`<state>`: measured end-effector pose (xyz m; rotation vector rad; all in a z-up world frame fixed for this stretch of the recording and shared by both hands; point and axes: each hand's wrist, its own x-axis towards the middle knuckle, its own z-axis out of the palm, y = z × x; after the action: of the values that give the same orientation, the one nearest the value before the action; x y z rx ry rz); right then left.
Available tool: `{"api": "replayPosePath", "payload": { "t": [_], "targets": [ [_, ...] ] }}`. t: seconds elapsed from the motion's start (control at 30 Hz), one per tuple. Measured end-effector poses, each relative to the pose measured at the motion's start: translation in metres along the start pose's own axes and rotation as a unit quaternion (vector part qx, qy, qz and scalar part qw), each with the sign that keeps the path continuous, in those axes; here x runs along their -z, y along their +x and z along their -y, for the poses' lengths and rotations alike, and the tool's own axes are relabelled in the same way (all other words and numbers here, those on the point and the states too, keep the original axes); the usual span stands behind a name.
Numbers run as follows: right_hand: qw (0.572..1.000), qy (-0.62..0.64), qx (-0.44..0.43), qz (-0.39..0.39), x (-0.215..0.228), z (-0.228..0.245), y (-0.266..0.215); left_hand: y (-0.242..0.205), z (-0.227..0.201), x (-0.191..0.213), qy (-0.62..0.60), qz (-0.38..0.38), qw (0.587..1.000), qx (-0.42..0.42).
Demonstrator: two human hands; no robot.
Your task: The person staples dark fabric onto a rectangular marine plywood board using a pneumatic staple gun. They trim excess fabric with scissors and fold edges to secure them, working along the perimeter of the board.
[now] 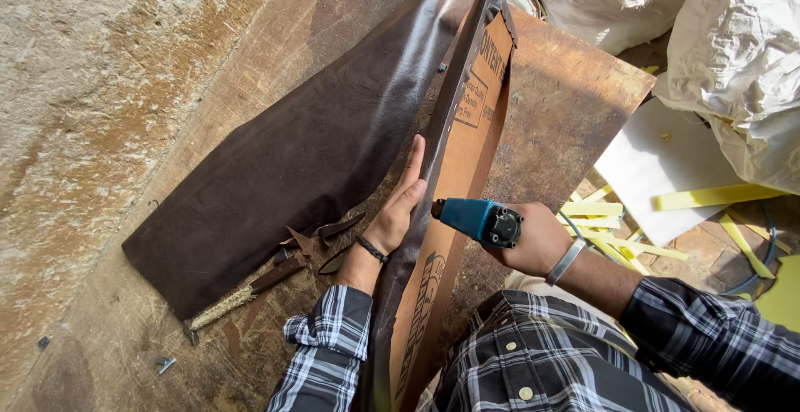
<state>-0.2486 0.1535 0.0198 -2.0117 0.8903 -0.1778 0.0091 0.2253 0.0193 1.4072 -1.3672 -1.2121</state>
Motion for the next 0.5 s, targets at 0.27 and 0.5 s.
{"api": "replayPosePath", "payload": {
  "t": [0.27, 0.5],
  "targets": [
    [0.991, -0.001, -0.121, 0.059, 0.028, 0.005, 0.026, 0.019, -0.022, 0.002, 0.182, 0.008, 0.978, 0.1],
    [0.994, 0.057, -0.056, -0.071, 0.071, 0.002, 0.046, 0.026, -0.025, 0.0, 0.233, 0.021, 0.958, 0.166]
  ]
}}
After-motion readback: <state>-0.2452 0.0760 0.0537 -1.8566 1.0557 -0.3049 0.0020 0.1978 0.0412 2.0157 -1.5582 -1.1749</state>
